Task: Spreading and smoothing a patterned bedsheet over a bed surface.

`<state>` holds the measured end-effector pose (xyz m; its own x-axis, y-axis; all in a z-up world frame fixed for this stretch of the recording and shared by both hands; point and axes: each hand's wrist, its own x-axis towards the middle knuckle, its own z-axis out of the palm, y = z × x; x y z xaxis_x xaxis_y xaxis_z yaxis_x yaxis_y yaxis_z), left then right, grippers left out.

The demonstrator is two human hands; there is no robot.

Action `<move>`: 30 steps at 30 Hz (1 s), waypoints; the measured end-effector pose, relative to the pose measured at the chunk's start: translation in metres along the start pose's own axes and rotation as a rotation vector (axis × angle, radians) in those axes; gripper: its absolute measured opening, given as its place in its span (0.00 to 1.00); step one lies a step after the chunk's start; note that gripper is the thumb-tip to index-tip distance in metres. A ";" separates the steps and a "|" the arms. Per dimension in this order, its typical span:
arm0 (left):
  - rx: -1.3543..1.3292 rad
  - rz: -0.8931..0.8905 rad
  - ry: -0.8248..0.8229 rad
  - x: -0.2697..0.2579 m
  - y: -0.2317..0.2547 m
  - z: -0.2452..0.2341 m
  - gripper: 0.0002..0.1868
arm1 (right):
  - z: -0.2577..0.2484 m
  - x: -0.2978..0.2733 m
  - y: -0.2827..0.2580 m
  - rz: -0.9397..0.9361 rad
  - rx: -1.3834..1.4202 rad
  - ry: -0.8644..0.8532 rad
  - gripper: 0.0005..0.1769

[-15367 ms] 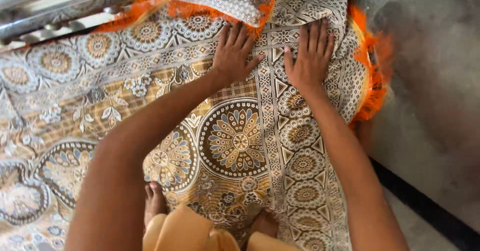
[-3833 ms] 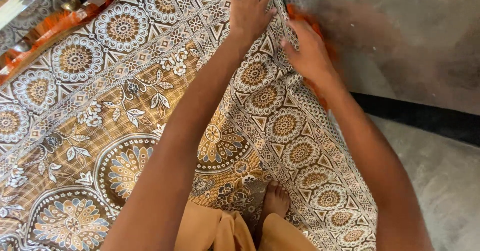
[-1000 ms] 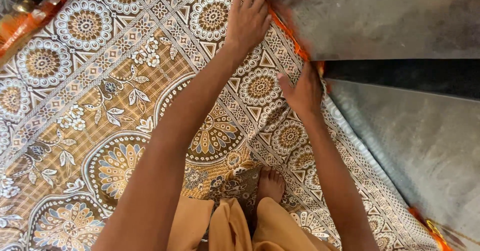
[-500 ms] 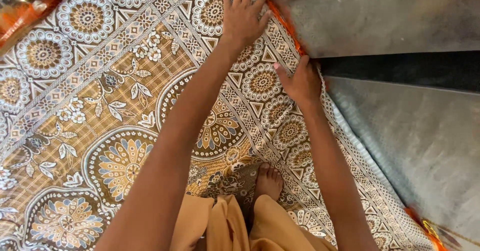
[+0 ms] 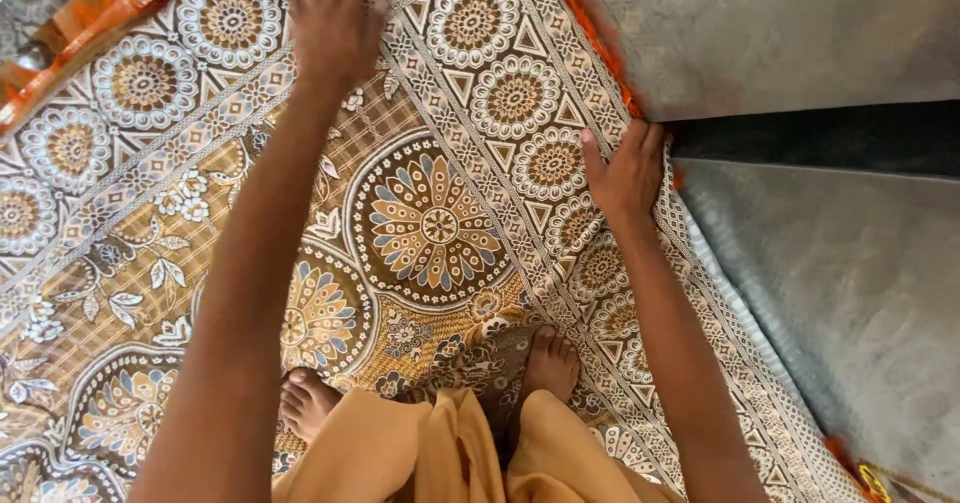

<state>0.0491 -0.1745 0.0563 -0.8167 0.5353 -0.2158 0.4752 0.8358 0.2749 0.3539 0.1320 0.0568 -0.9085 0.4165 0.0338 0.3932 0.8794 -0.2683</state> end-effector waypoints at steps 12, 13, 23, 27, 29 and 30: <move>0.031 -0.109 0.518 -0.052 -0.166 0.014 0.24 | -0.024 -0.015 -0.035 -0.082 -0.106 0.129 0.33; -0.006 -0.072 0.577 -0.055 -0.172 0.013 0.23 | -0.024 -0.013 -0.038 -0.112 -0.057 0.104 0.32; 0.062 0.026 0.635 -0.125 -0.227 -0.020 0.11 | -0.013 0.010 -0.067 -0.316 -0.018 0.078 0.25; 0.109 0.041 0.629 -0.147 -0.244 -0.020 0.09 | -0.008 0.020 -0.086 -0.374 0.000 0.054 0.25; 0.091 0.067 0.605 -0.153 -0.241 -0.022 0.08 | -0.009 0.026 -0.100 -0.436 -0.035 0.044 0.25; 0.094 0.060 0.607 -0.154 -0.244 -0.018 0.08 | -0.010 0.031 -0.110 -0.443 -0.031 0.044 0.25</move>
<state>0.0533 -0.4636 0.0392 -0.8151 0.4401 0.3767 0.5305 0.8283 0.1800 0.2841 0.0507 0.0967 -0.9837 0.0067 0.1796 -0.0279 0.9815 -0.1895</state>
